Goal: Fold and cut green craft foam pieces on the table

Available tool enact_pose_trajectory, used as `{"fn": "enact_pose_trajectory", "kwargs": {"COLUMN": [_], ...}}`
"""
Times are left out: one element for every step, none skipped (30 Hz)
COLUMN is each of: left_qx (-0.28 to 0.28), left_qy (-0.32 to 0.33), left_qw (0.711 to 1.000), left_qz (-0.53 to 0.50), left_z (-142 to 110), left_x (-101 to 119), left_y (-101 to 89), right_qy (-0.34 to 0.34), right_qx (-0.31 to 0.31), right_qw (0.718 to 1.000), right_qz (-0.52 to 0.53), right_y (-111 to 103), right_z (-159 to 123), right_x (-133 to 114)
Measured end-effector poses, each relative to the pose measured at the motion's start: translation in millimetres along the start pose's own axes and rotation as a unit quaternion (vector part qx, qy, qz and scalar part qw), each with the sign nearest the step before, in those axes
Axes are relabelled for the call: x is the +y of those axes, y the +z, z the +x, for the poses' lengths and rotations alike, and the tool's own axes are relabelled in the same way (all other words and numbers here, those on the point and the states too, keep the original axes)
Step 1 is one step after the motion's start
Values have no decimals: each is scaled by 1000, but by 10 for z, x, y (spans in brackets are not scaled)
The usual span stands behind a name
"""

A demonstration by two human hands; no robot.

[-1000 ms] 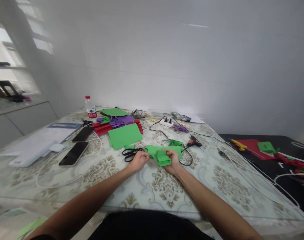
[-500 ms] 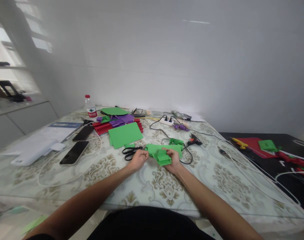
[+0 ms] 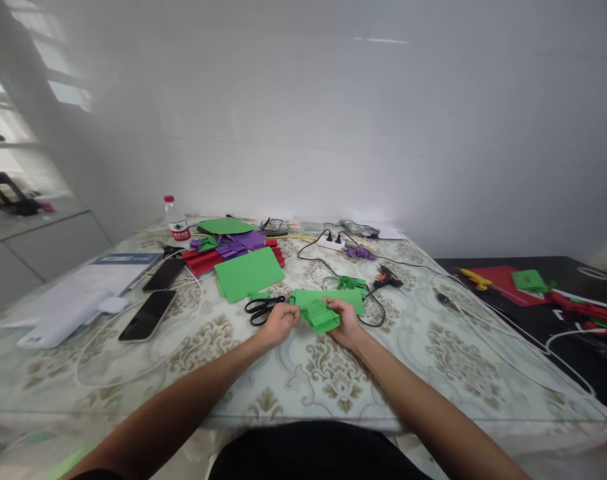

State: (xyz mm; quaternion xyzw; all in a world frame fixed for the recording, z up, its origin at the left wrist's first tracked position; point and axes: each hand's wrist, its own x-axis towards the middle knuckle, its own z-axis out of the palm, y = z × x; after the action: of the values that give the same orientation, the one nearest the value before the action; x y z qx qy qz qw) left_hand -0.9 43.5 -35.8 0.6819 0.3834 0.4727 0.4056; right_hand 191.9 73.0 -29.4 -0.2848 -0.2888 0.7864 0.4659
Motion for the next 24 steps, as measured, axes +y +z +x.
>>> {"fn": "enact_pose_trajectory", "kwargs": {"left_qx": [1, 2, 6, 11, 18, 27, 40, 55, 72, 91, 109, 125, 135, 146, 153, 156, 168, 176, 174, 166, 155, 142, 132, 119], "left_qy": [2, 3, 6, 8, 10, 12, 13, 14, 13, 12, 9, 7, 2, -6, -21, -30, -38, -44, -46, -45, -44, -46, -46, -49], "left_qw": [1000, 1000, 1000, 1000, 1000, 999, 999, 998, 997, 995, 993, 992, 990, 989, 987, 987, 985, 983, 983, 985, 986, 988, 989, 991], "left_qz": [3, 5, 8, 12, 15, 18, 21, 24, 27, 30, 33, 35, 37, 37, 37, 34, 25, 23, 29, 34, 39, 42, 46, 48], "left_z": [1, 2, 4, 6, 6, 5, 0, -8, -19, -34, -49, -66, -80, -92, -100, -104, -104, -100, -95, -90, -85, -82, -81, -82], "left_x": [4, 8, 12, 17, 22, 28, 36, 44, 55, 68, 84, 102, 121, 142, 163, 185, 205, 224, 241, 255, 264, 267, 262, 250], "left_y": [-2, -7, -13, -21, -32, -44, -58, -74, -90, -106, -122, -135, -147, -157, -165, -171, -178, -185, -191, -197, -202, -204, -203, -200], "right_qy": [2, 3, 3, 2, 1, 0, -1, -2, -2, -2, -4, -6, -8, -12, -16, -20, -24, -27, -31, -35, -46, -55, -63, -68], "right_qx": [3, 6, 8, 9, 10, 10, 9, 6, 1, -4, -6, -6, -5, -2, 1, 3, 7, 11, 16, 21, 29, 35, 39, 40], "right_qw": [1000, 1000, 1000, 1000, 1000, 1000, 1000, 999, 999, 999, 998, 998, 997, 997, 996, 995, 994, 994, 992, 990, 985, 980, 975, 972], "right_qz": [-3, -6, -9, -12, -16, -20, -26, -32, -40, -48, -57, -66, -74, -81, -89, -96, -102, -109, -119, -134, -162, -188, -208, -222], "right_y": [-4, -8, -10, -10, -7, -1, 10, 24, 42, 62, 83, 104, 122, 137, 147, 152, 152, 150, 145, 141, 138, 137, 138, 141], "right_z": [6, 12, 17, 19, 18, 14, 7, -4, -17, -30, -43, -54, -61, -65, -65, -62, -56, -51, -47, -45, -46, -50, -56, -63], "right_x": [5, 9, 11, 11, 10, 8, 4, 1, -1, 0, 4, 11, 22, 36, 53, 71, 90, 109, 126, 140, 152, 161, 167, 172]}}
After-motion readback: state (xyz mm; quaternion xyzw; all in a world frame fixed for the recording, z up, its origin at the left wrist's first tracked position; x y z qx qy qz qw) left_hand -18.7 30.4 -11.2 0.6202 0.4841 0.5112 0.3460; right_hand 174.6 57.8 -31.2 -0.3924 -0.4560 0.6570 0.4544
